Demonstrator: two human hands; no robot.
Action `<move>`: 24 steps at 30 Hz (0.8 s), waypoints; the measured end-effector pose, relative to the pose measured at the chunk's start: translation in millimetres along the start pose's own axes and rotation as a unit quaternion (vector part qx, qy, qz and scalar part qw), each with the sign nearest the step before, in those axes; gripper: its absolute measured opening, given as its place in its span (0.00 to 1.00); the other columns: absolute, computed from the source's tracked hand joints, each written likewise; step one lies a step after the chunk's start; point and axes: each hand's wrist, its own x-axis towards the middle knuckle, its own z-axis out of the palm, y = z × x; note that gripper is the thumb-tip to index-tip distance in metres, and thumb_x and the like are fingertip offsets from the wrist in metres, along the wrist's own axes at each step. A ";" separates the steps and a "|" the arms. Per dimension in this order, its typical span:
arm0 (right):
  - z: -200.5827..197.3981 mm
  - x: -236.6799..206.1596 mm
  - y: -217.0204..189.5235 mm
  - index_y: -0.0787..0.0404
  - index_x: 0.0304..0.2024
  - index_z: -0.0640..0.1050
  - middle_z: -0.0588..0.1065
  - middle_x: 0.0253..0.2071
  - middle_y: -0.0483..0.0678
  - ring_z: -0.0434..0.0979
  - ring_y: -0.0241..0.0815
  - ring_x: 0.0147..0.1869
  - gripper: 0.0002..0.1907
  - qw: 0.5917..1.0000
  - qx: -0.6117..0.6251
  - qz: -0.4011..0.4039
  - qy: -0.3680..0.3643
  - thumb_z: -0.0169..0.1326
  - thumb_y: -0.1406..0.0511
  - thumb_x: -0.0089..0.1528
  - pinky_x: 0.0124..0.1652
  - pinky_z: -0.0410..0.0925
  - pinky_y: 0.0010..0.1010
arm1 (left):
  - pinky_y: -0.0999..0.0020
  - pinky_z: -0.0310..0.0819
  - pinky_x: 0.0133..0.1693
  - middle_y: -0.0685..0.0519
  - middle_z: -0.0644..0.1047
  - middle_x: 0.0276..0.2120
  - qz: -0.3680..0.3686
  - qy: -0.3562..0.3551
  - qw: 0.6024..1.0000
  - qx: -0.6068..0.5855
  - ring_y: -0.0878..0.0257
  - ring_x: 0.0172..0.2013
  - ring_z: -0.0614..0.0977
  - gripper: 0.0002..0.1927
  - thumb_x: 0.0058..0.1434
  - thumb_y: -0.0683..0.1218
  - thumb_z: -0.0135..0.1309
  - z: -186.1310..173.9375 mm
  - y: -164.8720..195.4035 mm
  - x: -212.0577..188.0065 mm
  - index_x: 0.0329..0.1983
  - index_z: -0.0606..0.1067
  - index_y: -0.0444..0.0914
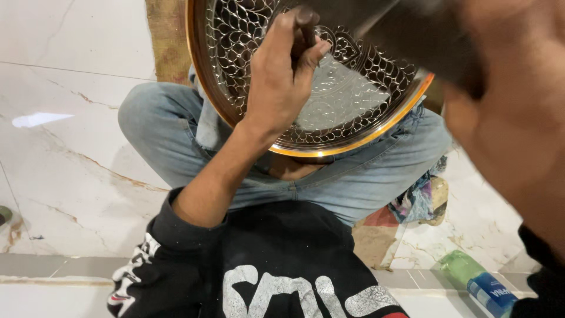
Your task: The person sits cross-legged on the floor with a decorative brass tray on their lap and engraves its pattern, holding a punch against the surface and striking it with a wooden mallet. They reposition the tray, wipe it with a cloth, and continue hammering the design across the surface.
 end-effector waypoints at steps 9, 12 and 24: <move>24.4 6.6 29.9 0.69 0.53 0.76 0.79 0.39 0.55 0.79 0.48 0.35 0.09 0.972 0.104 0.209 -0.032 0.55 0.67 0.77 0.39 0.72 0.36 | 0.70 0.79 0.39 0.52 0.74 0.39 0.000 -0.034 0.999 -0.015 0.66 0.37 0.82 0.18 0.78 0.41 0.58 -2.9 -2.6 0.6 0.65 0.65 0.41; 7.5 11.2 17.8 0.67 0.64 0.74 0.78 0.46 0.59 0.81 0.54 0.43 0.19 0.995 0.013 0.090 -0.044 0.61 0.72 0.72 0.42 0.73 0.38 | 0.69 0.76 0.36 0.51 0.74 0.41 0.025 -0.057 0.998 0.000 0.64 0.34 0.79 0.20 0.77 0.42 0.59 -6.3 -4.6 4.3 0.66 0.64 0.41; 51.9 -51.5 -22.3 0.57 0.74 0.66 0.77 0.45 0.59 0.80 0.55 0.41 0.41 0.965 -0.068 0.237 0.091 0.68 0.74 0.61 0.41 0.71 0.40 | 0.54 0.76 0.44 0.45 0.80 0.42 0.258 -0.363 0.895 -0.035 0.46 0.43 0.83 0.21 0.63 0.37 0.64 -4.7 -19.4 82.2 0.59 0.76 0.33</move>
